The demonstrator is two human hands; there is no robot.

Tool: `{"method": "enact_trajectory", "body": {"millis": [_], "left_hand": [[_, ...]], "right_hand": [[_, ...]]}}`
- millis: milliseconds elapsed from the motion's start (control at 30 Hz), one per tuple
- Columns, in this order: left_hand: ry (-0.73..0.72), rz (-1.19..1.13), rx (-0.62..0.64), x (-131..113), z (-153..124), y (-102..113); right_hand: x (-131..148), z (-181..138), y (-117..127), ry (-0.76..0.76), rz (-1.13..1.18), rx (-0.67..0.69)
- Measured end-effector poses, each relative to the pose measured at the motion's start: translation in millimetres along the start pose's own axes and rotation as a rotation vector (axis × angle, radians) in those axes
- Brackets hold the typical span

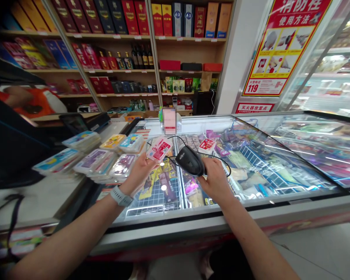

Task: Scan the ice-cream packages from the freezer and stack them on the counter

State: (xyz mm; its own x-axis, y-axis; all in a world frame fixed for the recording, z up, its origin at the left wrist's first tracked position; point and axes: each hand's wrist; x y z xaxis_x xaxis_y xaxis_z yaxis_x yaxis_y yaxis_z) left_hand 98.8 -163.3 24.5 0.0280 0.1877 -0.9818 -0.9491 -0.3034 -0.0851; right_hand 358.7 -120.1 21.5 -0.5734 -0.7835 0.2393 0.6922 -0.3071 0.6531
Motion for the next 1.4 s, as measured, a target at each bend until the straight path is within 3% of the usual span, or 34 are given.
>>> {"method": "enact_trajectory", "body": {"millis": [1400], "left_hand": [[-0.013, -0.007, 0.002, 12.0, 1.6, 1.4]], "right_hand": [[-2.2, -1.0, -1.2, 0.049, 0.030, 0.074]]}}
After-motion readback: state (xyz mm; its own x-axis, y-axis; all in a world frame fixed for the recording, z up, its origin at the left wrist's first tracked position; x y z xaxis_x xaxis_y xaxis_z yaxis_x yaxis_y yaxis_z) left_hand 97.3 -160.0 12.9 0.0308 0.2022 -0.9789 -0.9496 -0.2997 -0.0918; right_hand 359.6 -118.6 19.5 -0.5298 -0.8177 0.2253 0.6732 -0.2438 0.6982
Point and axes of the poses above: each hand's wrist, its own z-axis towards the middle knuckle, its own y-axis out of the back of the hand, x = y × z, and after that the axes turned 3 degrees about -y, right-handed
